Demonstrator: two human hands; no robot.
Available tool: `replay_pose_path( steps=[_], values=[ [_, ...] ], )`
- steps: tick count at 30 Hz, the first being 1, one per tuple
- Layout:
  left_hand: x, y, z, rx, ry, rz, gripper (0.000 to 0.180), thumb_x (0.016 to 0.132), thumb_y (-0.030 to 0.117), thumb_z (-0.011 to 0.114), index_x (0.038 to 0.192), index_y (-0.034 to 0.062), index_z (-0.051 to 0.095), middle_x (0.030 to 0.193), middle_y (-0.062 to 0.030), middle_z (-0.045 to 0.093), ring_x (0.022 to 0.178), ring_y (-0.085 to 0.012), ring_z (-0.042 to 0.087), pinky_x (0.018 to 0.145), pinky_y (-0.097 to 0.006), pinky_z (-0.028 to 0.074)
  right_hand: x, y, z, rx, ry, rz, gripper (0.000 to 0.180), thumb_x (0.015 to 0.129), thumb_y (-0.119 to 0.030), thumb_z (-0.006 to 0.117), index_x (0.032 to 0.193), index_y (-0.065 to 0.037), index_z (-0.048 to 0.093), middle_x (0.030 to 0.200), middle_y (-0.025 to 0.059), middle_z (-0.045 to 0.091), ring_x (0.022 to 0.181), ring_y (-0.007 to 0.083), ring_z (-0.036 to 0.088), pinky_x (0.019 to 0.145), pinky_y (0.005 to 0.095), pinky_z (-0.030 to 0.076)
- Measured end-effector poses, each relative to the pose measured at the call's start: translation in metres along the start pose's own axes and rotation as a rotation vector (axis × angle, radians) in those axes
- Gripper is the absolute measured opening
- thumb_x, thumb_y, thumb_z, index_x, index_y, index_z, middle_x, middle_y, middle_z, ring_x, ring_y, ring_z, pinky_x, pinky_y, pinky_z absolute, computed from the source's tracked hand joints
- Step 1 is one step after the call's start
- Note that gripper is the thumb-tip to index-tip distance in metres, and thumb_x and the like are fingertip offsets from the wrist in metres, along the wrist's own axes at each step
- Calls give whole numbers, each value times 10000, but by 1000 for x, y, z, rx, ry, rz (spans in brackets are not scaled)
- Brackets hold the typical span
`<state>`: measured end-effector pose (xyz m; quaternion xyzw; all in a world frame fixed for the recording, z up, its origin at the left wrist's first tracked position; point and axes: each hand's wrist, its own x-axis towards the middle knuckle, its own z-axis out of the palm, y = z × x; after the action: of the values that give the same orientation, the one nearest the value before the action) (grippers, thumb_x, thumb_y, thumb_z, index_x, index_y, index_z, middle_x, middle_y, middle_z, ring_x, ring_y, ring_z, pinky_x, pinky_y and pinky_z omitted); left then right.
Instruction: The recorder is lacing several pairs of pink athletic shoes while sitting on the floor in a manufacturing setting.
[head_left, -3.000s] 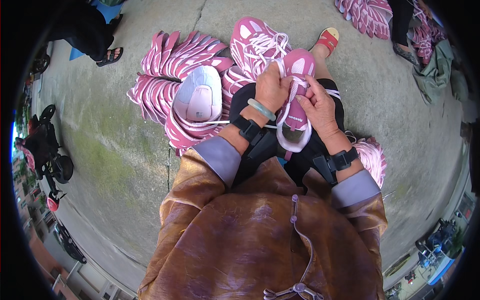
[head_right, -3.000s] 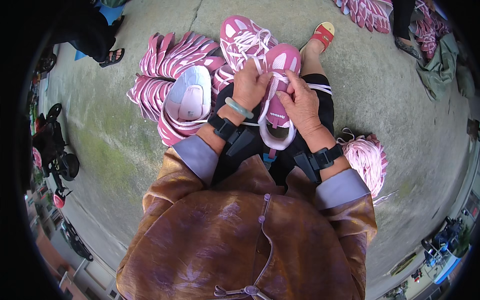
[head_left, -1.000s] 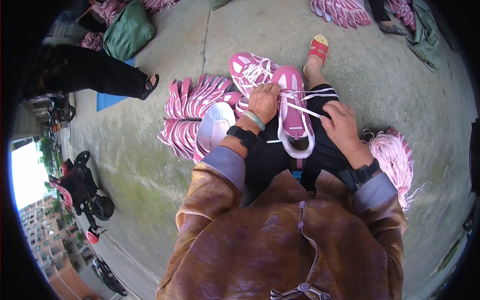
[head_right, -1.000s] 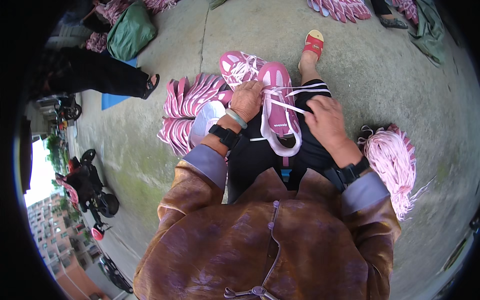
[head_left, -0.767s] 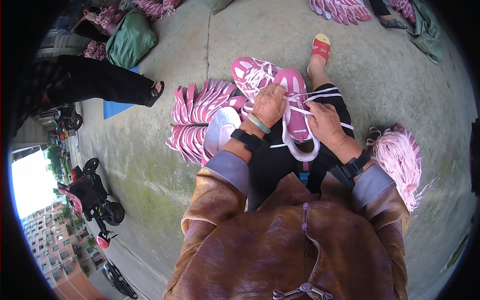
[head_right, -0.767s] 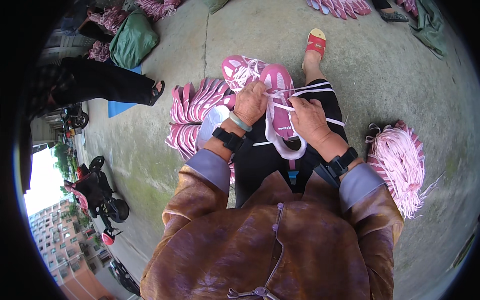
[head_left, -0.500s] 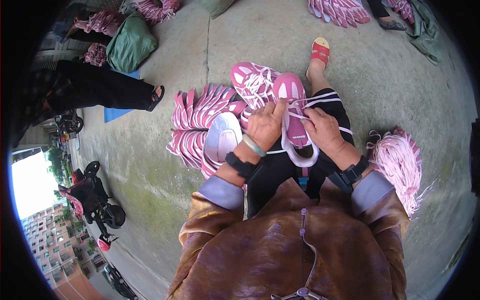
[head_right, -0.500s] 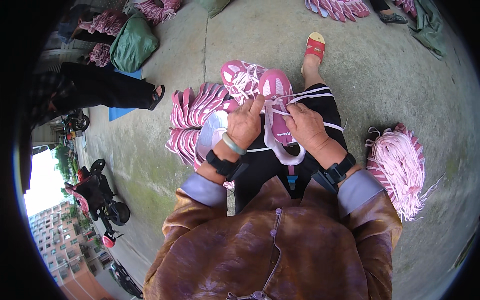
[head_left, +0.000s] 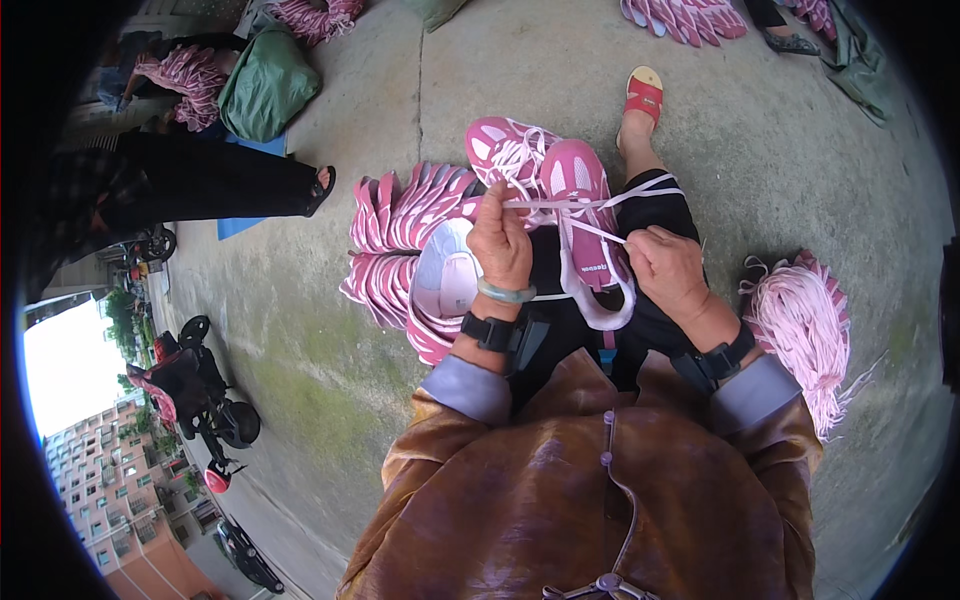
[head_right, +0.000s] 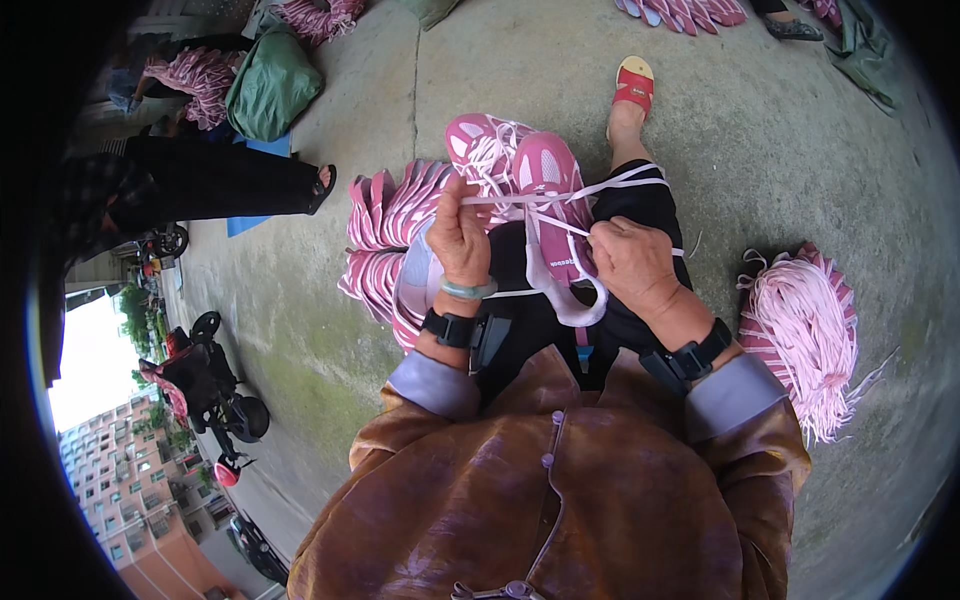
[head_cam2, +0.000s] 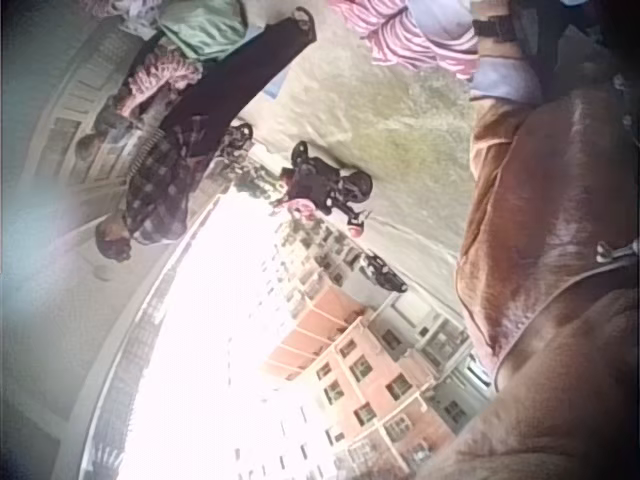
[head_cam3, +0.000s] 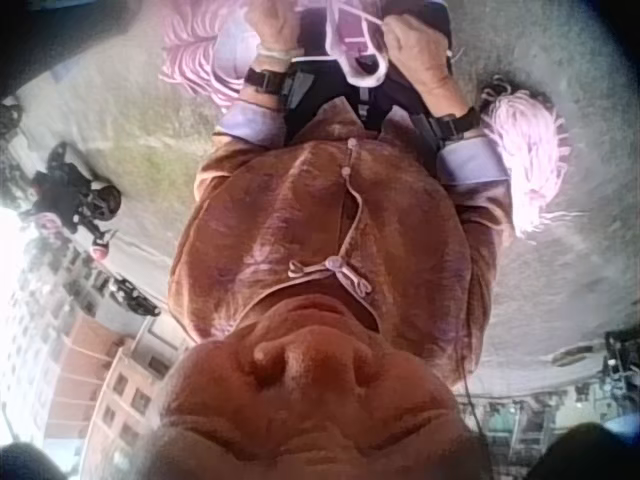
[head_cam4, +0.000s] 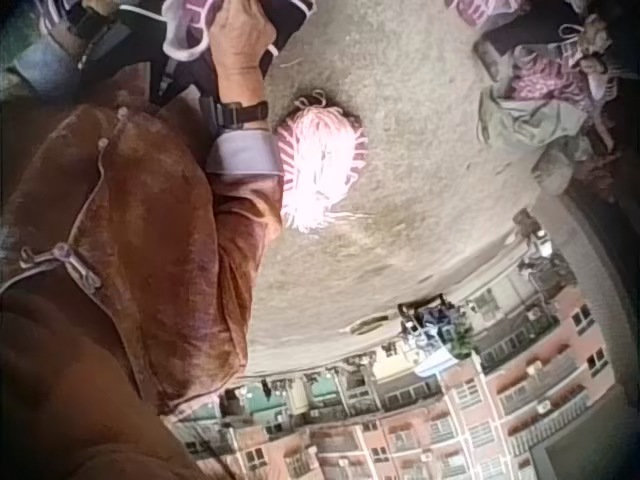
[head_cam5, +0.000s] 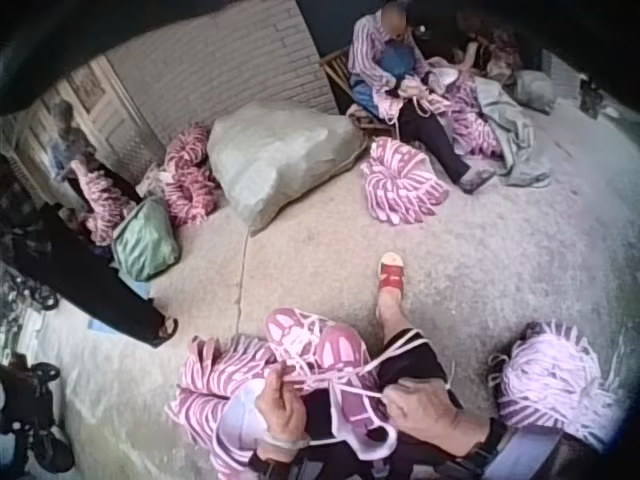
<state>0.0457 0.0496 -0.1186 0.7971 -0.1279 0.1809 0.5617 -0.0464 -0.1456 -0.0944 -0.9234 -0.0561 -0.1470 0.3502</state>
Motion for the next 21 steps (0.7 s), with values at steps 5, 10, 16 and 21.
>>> replay_pose_path(
  steps=[5, 10, 16, 21],
  values=[
    [-10, -8, 16, -206, 53, -239, 159, 841, -28, 395, 903, 27, 531, 806, -1, 537, 693, -51, 471, 623, -179, 404, -26, -6, -31, 26, 26, 66, 15, 733, -66, 530, 724, -58, 520, 639, 99, 523, 602, 290, 542, 510, 371, 427],
    [-24, -17, 21, -208, -59, -392, 139, 791, -52, 431, 819, 11, 552, 762, -58, 566, 706, -152, 522, 674, -253, 423, -62, 4, -67, -20, 84, 117, 38, 738, -30, 544, 775, -35, 549, 639, 117, 529, 581, 297, 540, 495, 360, 422],
    [-18, -28, 16, -136, -312, -290, 227, 667, -42, 434, 848, 9, 561, 836, -50, 528, 752, -136, 483, 703, -236, 395, -79, 6, -87, -44, 134, 188, 49, 753, -17, 545, 795, -5, 566, 633, 144, 513, 559, 292, 524, 498, 348, 414],
    [-21, -28, 22, 85, -313, -231, 188, 641, -71, 425, 787, 33, 482, 775, -136, 517, 718, -292, 516, 664, -337, 418, -94, 12, -106, -195, 130, 183, 81, 751, -12, 540, 822, 0, 577, 647, 138, 525, 550, 284, 511, 510, 349, 409]
  ],
)
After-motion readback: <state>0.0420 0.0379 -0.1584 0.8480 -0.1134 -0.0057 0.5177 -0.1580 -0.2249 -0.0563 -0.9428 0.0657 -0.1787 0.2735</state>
